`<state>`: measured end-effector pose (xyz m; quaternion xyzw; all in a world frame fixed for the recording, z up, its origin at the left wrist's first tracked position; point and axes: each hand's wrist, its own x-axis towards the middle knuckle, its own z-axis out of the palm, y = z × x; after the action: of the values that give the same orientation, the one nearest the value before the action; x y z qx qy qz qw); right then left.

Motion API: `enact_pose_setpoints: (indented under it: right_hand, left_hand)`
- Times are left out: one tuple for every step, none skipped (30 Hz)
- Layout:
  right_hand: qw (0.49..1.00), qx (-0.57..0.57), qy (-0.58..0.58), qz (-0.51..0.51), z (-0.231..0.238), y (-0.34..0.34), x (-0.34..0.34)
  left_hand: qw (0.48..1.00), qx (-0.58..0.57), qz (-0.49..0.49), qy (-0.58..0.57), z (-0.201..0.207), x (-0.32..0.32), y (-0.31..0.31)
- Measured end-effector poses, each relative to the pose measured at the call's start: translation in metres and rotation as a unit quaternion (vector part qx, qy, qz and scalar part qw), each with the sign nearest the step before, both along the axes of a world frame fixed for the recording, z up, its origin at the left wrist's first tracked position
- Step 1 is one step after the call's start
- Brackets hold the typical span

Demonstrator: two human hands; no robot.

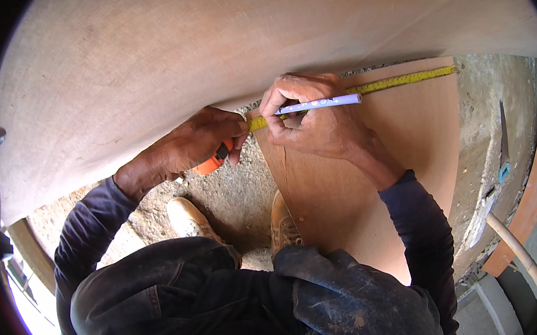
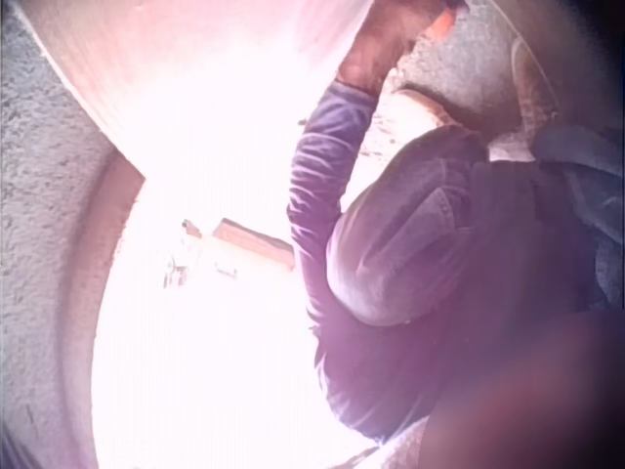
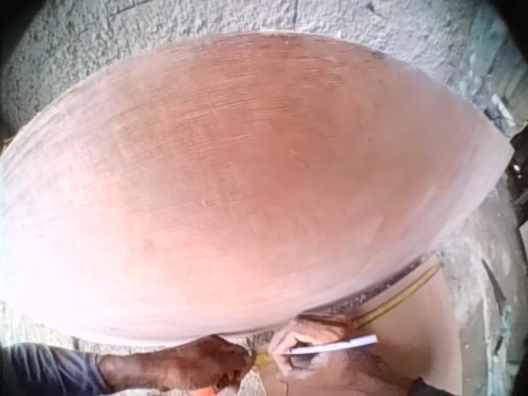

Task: The person cuts a large sheet of plywood in half using a hand saw while kneeling on the ground. After cutting, the person moves the cut pieces and measures them with a tape measure and pencil.

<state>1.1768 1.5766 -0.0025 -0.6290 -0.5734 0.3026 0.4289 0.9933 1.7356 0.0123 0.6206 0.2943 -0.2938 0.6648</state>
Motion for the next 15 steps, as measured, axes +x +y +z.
enact_pose_setpoints:
  right_hand:
    - [1.0,0.002,0.005,0.0,-0.0003,0.0001,-0.0002]
    - [1.0,0.003,0.01,0.0,-0.0006,0.0,-0.0004]
    - [1.0,-0.001,0.013,-0.001,-0.0009,0.0,-0.0006]
    - [1.0,-0.006,0.015,-0.002,-0.0013,-0.0002,-0.0008]
    - [1.0,-0.009,0.016,-0.003,-0.0016,-0.0002,-0.0009]
    - [1.0,-0.006,0.013,-0.004,-0.0019,-0.0001,-0.001]
    - [1.0,-0.003,0.009,-0.005,-0.0023,0.0,-0.001]
    - [1.0,0.001,0.005,-0.006,-0.0024,0.0003,-0.0011]
    - [1.0,0.004,0.005,-0.009,-0.0027,0.0004,-0.0011]
    - [1.0,0.007,0.005,-0.011,-0.0028,0.0009,-0.0011]
    - [1.0,0.004,0.006,-0.013,-0.0029,0.0011,-0.0011]
    - [1.0,0.014,0.001,-0.013,-0.0031,0.0015,-0.0012]
    - [1.0,0.018,-0.003,-0.013,-0.0031,0.0018,-0.0014]
    - [1.0,0.022,-0.007,-0.012,-0.0034,0.0019,-0.0015]
    - [1.0,0.023,-0.009,-0.013,-0.0036,0.0021,-0.0018]
  left_hand:
    - [1.0,0.0,0.0,-0.002,0.0002,0.0003,-0.0001]
    - [1.0,-0.003,0.004,-0.008,0.0005,0.0008,-0.0003]
    - [1.0,-0.006,0.005,-0.006,0.0007,0.0012,-0.0001]
    - [1.0,-0.008,0.002,0.0,0.0009,0.0016,0.0003]
    - [1.0,-0.009,-0.004,0.012,0.001,0.002,0.0011]
    - [1.0,-0.014,-0.005,0.024,0.0011,0.0024,0.0017]
    - [1.0,-0.011,-0.011,0.022,0.0009,0.0026,0.0017]
    - [1.0,-0.011,-0.012,0.02,0.0008,0.0027,0.0018]
    - [1.0,-0.013,-0.011,0.019,0.0006,0.0026,0.0017]
    - [1.0,-0.011,-0.012,0.015,0.0004,0.0026,0.0016]
    - [1.0,-0.01,-0.01,0.012,0.0003,0.0024,0.0016]
    - [1.0,-0.011,-0.009,0.014,0.0003,0.0022,0.0015]
    - [1.0,-0.009,-0.011,0.008,0.0004,0.0021,0.0017]
    - [1.0,-0.009,-0.013,0.006,0.0005,0.0022,0.002]
    - [1.0,-0.009,-0.015,0.004,0.0006,0.0023,0.0023]
